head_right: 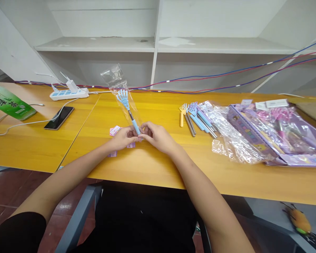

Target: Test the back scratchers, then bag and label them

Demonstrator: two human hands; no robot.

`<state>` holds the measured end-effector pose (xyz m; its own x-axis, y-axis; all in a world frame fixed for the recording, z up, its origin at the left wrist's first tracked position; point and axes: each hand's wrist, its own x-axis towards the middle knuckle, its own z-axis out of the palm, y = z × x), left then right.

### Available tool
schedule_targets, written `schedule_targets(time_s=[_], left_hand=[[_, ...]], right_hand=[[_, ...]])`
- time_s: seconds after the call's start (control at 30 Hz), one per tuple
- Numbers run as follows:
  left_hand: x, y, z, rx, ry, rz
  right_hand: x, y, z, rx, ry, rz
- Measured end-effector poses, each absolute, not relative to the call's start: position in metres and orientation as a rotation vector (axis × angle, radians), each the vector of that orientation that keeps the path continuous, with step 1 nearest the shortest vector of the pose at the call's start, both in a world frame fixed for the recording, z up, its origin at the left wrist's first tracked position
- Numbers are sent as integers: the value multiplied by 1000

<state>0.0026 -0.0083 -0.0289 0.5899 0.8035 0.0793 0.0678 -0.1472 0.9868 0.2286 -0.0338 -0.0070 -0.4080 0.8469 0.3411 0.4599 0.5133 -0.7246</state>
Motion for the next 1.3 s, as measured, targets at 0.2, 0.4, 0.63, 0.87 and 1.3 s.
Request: schedule_targets(time_s=[0.2,0.4,0.63,0.87,1.3], left_hand=[[2,-11,-22,1637,766,751],[1,-6,-26,1691,806,749],[0,-5,-22,1727,819,758],[-3,-5,-20,1763,820,744],[-11,-8,-5,1833,701,495]], right_hand=[[225,-33,-6,-990,-1877,885],[223,-30,-8,-1005,-1760,1034],[228,-26,-7,-994,-1620,1259],[232,-26,-3,-1027,-1581,1315],[234,-31,2,-1003,-1742,1421]])
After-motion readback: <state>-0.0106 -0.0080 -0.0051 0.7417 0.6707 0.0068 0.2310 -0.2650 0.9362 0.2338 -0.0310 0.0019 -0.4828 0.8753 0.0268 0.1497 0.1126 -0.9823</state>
